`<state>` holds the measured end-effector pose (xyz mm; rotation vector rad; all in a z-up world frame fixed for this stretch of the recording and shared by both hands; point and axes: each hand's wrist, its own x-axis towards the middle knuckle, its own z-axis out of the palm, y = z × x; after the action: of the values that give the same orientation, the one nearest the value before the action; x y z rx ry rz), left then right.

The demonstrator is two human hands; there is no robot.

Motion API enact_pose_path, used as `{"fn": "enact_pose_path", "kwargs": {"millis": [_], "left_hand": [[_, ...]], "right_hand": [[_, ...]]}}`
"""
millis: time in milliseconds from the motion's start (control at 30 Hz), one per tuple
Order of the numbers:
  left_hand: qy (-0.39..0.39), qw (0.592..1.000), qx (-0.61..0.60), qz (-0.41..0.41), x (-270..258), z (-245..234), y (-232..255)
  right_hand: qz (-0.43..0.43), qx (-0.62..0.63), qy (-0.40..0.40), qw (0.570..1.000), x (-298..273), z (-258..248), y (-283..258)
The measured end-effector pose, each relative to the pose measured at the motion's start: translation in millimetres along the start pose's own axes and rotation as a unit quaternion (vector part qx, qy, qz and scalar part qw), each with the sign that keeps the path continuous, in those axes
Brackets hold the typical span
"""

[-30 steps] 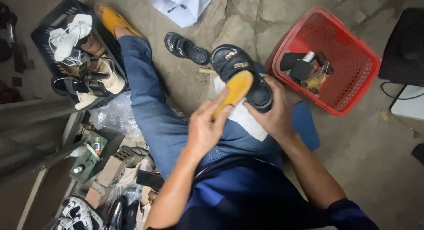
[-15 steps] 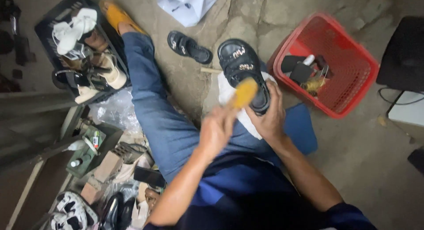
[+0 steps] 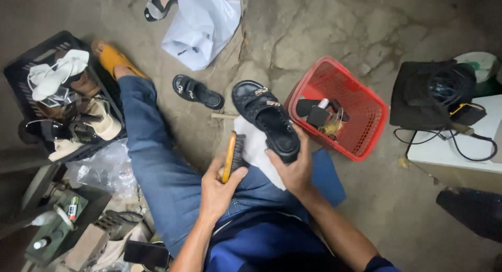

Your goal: The person wipes a white high-heeled shoe with a white cloth, then picks up a black sandal and brushes it with a yellow brush. The person continues to clean the black sandal while seated on the floor.

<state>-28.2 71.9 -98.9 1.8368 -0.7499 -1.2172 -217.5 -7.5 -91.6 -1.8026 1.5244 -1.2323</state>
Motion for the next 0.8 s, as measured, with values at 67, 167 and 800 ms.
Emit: {"fn": "enact_pose_path", "kwargs": {"millis": [67,167,800], "left_hand": [[-0.024,0.99,-0.135,0.036,18.7,16.0,-20.1],[-0.053,0.988,-0.143,-0.007,-7.6,8.9,52.9],[-0.102,0.974,-0.189,-0.067,3.9,-28.6,20.9]], "right_hand": [[0.001,0.016,0.0,1.0,-0.5,0.1,-22.3],[0.029,0.039,-0.068,0.996,-9.5,5.2,-46.8],[0.428,0.582,-0.227,0.653,15.0,48.7,15.1]]}}
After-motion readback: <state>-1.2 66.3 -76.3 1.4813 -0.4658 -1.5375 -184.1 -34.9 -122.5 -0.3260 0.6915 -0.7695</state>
